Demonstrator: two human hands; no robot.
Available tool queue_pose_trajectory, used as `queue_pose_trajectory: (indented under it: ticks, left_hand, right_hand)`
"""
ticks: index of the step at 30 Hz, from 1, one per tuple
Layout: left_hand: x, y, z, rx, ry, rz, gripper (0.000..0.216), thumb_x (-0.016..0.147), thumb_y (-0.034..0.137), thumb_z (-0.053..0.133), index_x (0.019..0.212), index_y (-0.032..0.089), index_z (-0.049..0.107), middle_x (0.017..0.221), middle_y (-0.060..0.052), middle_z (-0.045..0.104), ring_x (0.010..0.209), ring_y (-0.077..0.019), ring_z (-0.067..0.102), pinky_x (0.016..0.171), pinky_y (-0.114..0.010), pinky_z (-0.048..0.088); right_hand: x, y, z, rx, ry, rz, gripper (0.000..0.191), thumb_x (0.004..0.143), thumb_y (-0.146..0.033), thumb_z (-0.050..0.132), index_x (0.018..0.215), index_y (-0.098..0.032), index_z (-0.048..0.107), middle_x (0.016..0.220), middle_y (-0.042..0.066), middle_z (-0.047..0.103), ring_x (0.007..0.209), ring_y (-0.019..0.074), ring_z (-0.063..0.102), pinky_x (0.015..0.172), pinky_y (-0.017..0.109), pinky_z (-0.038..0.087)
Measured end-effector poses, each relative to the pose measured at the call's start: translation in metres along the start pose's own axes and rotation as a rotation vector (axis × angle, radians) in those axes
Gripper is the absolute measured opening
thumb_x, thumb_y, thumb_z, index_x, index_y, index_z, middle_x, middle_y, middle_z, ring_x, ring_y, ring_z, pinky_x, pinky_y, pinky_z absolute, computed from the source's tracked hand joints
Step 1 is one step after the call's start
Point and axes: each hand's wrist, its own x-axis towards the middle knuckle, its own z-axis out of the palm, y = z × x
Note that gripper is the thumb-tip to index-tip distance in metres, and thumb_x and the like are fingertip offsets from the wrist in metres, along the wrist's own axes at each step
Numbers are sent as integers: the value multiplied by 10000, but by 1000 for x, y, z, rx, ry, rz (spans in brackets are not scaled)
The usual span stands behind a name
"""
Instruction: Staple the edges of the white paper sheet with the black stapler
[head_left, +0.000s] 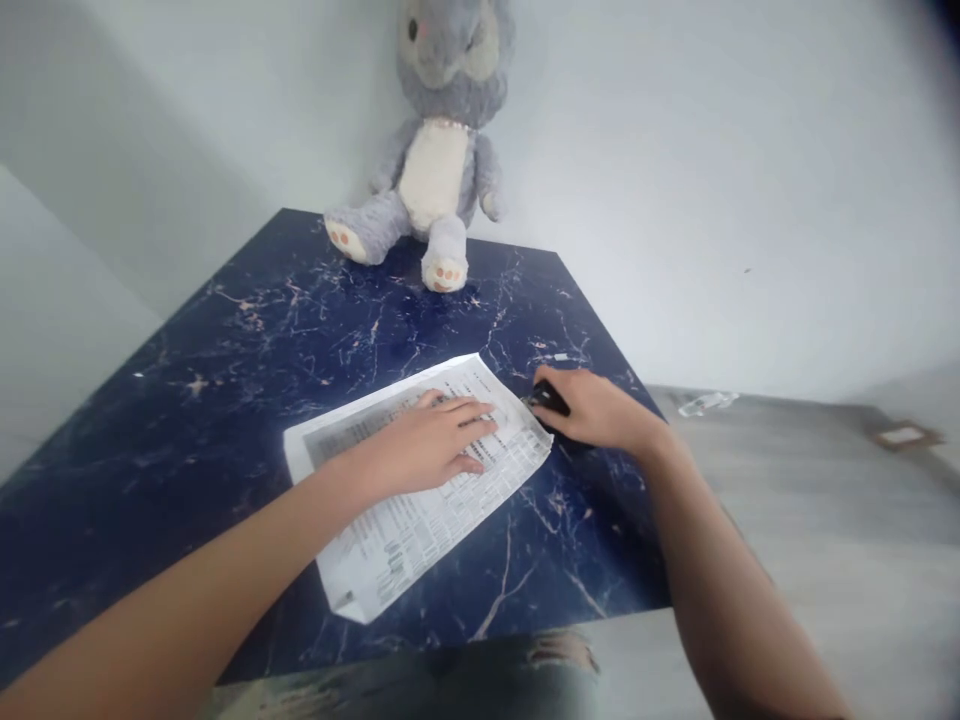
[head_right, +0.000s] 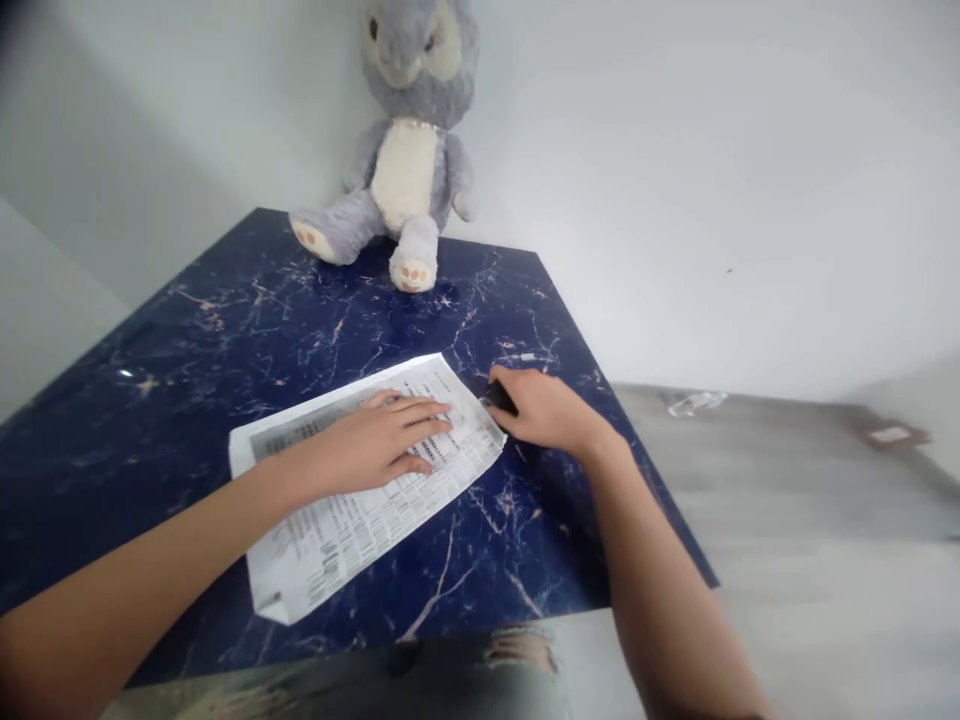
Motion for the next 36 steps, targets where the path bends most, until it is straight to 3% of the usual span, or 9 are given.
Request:
queue_pose_trajectory:
  ticks: [4,9,15,19,22,25,28,31,36]
  left_hand:
    - [-5,-10,-12,-65,-111,30,478,1060,253,521,1534,312,507,1645,-43,452,1563,-197,349,1284,-452,177]
    - [-12,-17,-32,-104,-230,92,722,937,-36,416,1519,380,512,1594,-5,521,1569,-165,334,1286,-514,166]
    - [-5,0,-34,-58,-103,67,527,993,66,413,1428,279,622,1453,-50,655,1395,-191,552,1182,-448,362]
    - [-2,1,-31,-5,-81,88,476,1000,110,420,1382,271,654,1437,-64,655,1343,-220,577,1146,-480,385]
    - [-4,-2,-31,-3,-65,87,447,994,122,428,1330,266,686,1413,-69,670,1317,-218,599,1158,-486,374]
    - [-5,-3,-30,2,-29,72,393,1006,160,450,1306,240,692,1366,-76,694,1296,-216,611,1153,-471,380]
    - [-4,-2,-27,-1,-3,60,356,1027,200,475,1319,230,676,1353,-79,694,1292,-220,608,1132,-456,395]
    - [-3,-5,-23,-10,-1,87,325,1035,231,506,1302,269,688,1375,-63,678,1283,-230,608,1109,-452,404]
    - [-3,-14,-15,-7,32,90,284,1032,267,541,1267,285,699,1372,-49,681,1263,-249,620,1094,-465,400]
  right_hand:
    - [4,20,5,42,53,9,165,918,-366,625,964,-213,583,832,57,681,714,206,598,646,322,363]
    - [9,27,10,122,109,-63,135,884,-289,649,990,-215,611,866,65,701,751,216,621,687,326,399]
    - [10,29,13,117,174,-101,180,904,-384,672,959,-221,617,882,68,711,747,214,612,680,315,385]
    - [12,25,12,164,219,-123,317,922,-528,671,958,-214,647,846,51,705,744,205,613,689,310,386]
    - [13,28,11,290,216,-122,418,1010,-579,518,891,-208,670,790,37,699,711,189,609,696,312,400]
    - [14,46,12,449,505,90,527,1074,-529,342,843,-192,675,782,60,705,715,195,626,719,332,440]
    - [15,77,16,431,749,316,354,1010,-416,484,849,-179,691,748,70,707,690,207,634,723,350,474]
    - [19,105,29,376,704,291,170,898,-266,598,934,-180,740,841,77,757,760,226,681,784,365,530]
    - [37,127,56,215,514,-33,349,933,-193,569,1215,-250,766,1364,84,706,1265,295,646,1134,531,450]
